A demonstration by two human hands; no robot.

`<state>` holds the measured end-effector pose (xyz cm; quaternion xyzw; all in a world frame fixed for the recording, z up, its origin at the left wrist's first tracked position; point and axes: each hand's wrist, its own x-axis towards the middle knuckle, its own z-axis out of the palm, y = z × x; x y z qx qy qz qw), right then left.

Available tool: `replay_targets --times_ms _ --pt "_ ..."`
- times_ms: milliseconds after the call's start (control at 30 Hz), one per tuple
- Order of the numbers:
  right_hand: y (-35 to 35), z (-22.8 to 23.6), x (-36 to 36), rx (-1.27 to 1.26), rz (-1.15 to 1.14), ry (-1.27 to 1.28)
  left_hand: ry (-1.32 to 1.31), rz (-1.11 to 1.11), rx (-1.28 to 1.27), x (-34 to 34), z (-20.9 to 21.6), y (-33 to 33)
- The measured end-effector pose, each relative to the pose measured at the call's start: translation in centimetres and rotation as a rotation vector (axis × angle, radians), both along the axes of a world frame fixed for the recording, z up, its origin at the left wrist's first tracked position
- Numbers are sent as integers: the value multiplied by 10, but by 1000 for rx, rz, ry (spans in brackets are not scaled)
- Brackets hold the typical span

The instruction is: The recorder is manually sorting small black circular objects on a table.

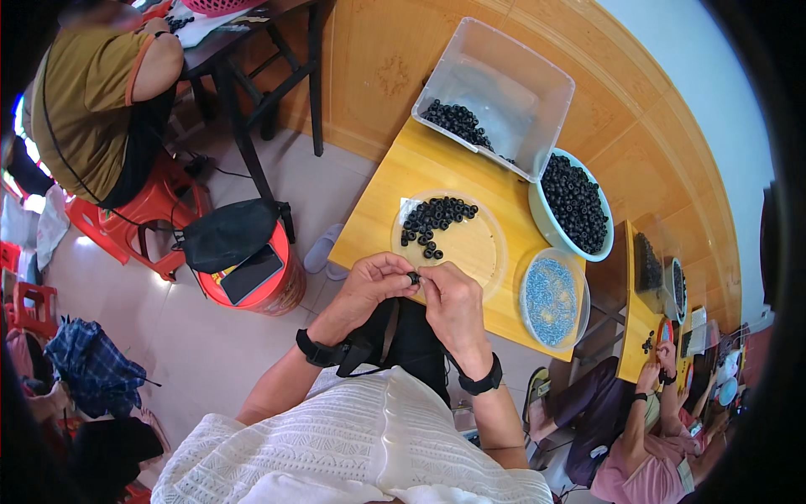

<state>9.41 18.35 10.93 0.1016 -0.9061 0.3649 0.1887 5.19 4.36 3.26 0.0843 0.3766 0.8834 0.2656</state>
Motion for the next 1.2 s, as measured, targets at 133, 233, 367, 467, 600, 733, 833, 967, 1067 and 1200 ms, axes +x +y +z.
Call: replay_targets --times_ms 133,233,367,467,600,733,833,967,1067,1200 --pt "-6 -3 1 31 -30 -45 55 25 -26 1 -1 0" --pt "-10 -10 2 75 -69 -28 89 27 -59 1 -2 -1" --pt "-13 -14 2 74 -118 -30 143 82 -104 4 1 3" --pt "-7 -19 0 43 -144 -35 176 116 -113 5 -3 10" --pt "4 -9 -5 -271 -173 -231 224 160 -109 4 -2 13" --pt "18 -30 -7 -451 -129 -312 212 158 -112 6 4 17" --pt "6 -38 -1 -368 -162 -106 183 183 -136 8 2 19" --pt "-12 -33 7 -167 -177 22 180 282 -145 10 -1 24" --pt "-12 -41 8 -123 -211 62 152 299 -138 9 1 30" --pt "-6 -49 6 -100 -258 120 113 283 -177 10 0 37"
